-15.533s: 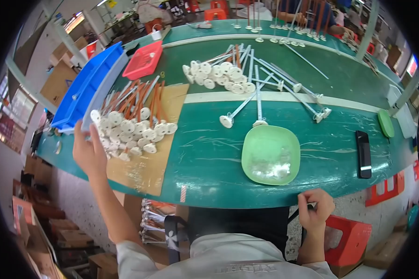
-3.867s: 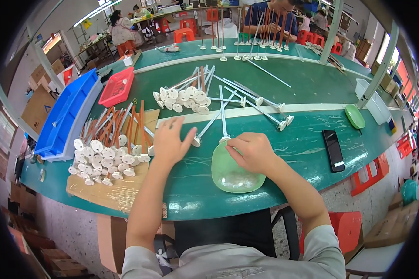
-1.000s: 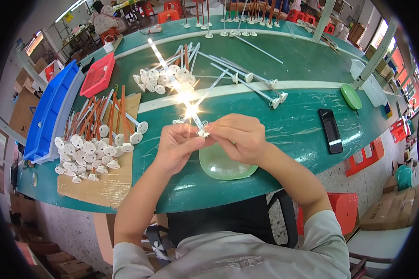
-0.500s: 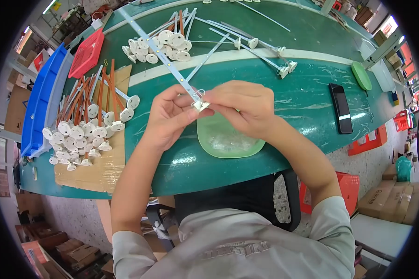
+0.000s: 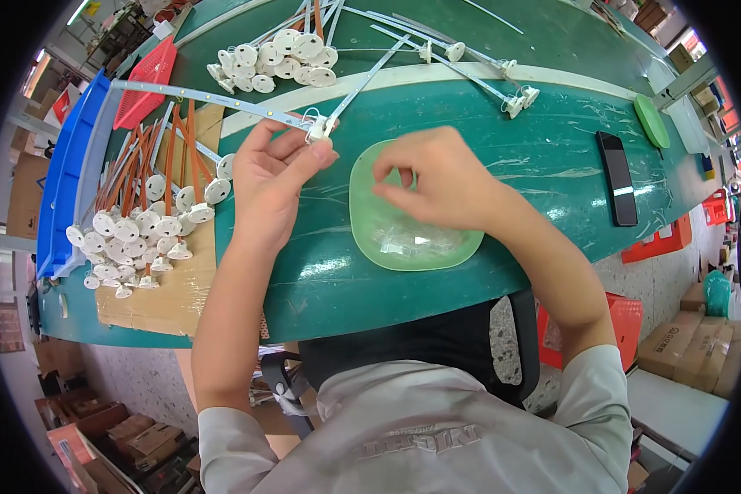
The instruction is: Manually attaching plastic circular bases onto the ends of LED light strips at a workstation.
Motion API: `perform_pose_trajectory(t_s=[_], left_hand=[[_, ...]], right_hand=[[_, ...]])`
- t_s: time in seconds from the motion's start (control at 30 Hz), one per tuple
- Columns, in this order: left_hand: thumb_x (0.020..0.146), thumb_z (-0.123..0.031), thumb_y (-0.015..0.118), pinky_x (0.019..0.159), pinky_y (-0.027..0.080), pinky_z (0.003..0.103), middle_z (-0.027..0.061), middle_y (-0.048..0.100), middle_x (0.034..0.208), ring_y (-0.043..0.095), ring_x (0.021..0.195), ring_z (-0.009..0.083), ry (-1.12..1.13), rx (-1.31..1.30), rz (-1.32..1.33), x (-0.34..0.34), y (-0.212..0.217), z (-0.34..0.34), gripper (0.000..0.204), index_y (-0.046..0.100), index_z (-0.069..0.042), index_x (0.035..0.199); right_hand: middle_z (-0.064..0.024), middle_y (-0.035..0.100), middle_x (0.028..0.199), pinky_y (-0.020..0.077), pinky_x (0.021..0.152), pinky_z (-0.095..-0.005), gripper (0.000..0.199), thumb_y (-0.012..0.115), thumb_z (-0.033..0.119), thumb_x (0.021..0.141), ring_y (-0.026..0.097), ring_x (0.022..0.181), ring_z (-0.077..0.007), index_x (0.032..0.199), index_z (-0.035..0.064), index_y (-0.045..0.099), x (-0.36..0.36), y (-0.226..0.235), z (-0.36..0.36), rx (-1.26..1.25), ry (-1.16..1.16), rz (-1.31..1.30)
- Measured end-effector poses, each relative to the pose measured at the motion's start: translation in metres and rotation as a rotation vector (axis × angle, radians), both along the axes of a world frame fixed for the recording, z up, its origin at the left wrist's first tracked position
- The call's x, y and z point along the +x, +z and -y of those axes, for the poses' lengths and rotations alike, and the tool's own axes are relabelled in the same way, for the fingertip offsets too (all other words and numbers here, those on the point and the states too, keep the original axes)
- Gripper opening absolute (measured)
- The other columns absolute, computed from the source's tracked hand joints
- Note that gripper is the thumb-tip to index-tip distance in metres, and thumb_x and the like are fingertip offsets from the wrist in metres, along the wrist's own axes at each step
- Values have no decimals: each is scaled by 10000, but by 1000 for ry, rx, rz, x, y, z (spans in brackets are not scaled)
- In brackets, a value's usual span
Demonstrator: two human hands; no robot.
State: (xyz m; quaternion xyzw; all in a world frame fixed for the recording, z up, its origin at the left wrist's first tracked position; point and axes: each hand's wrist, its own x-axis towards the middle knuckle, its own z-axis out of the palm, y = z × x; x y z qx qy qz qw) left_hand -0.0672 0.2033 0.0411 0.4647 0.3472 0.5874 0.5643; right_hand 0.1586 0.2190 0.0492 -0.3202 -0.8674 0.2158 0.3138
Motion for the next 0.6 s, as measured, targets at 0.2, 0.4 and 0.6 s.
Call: perform_pose_trajectory(t_s=[0.2,0.4,0.6], left_hand=[[830,3,749,841,559,332,135,687,1022,669,916,169,7,-24,-42,4,4,4,334,563,-14,1107],[825,21,747,850,552,321,133,683,1038,671,943,170,-54,-34,-57,10,6,8,338,563,-23,1105],[828,25,740,864,545,324,141,681,1063,670,959,176,-63,-28,-97,8,4,7,350,557,-27,1122]], right_hand=[[-128,652,941,527,762,-413,255,745,164,750,651,859,-321,965,40,687,0,-5,8,-53,65,255],[-131,639,967,524,787,-415,216,712,110,771,651,889,-326,967,28,675,-6,-7,10,-151,92,291],[-129,639,892,524,754,-390,182,713,72,761,659,855,-289,931,23,670,-6,-7,6,-200,103,245]])
